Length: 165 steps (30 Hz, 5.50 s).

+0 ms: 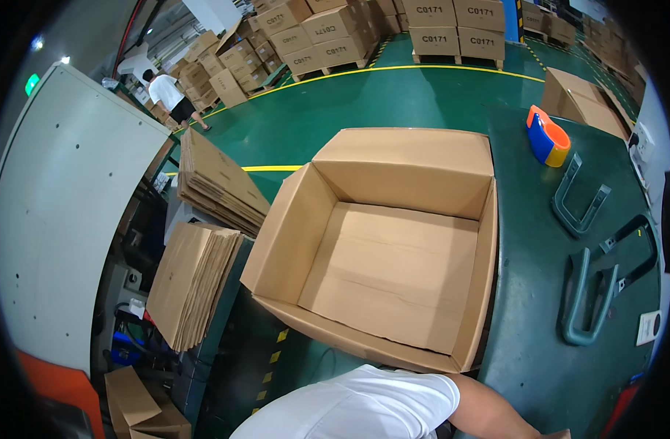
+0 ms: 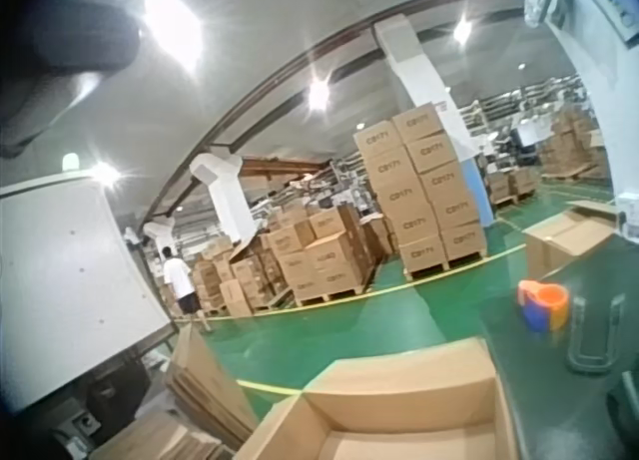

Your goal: Inserting plastic pins into holes in curved plastic components and packing them into a box.

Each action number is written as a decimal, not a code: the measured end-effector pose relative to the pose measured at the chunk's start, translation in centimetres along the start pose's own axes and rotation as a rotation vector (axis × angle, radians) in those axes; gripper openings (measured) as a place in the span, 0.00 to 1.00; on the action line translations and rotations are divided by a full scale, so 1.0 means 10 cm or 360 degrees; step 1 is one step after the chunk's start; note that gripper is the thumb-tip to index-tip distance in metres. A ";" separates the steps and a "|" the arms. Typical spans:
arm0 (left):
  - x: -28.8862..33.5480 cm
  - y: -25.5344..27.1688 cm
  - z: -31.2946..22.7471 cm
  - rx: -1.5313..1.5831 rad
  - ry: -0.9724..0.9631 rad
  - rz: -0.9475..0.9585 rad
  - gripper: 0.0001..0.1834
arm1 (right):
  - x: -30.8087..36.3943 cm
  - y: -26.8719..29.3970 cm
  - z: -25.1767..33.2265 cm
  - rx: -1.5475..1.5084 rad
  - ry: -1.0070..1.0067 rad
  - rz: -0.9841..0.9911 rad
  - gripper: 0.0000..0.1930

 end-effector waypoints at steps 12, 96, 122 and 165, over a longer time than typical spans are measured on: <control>-0.04 0.37 0.30 -0.0412 0.0665 0.0018 0.14 | 0.66 -0.28 -0.19 -0.0711 -0.0905 0.0077 0.04; 0.11 -0.14 0.67 0.1096 0.1281 0.0952 0.22 | 0.62 0.68 -0.03 -0.0232 0.0595 -0.0147 0.12; 0.16 -0.17 0.62 0.1167 0.1359 0.0992 0.23 | 0.64 0.60 -0.01 -0.0182 0.0691 -0.0177 0.13; 0.18 -0.17 0.71 0.1051 0.1475 0.0790 0.23 | 0.80 0.07 -0.03 -0.0206 0.0627 0.0794 0.19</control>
Point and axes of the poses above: each hand's wrist, its own x-axis away from the middle knuckle, its own y-axis out of the back of the hand, z = x × y, the point moved 8 cm from there along -x, towards the middle knuckle, and after that the axes turned 1 degree about z, right-handed, at the moved point
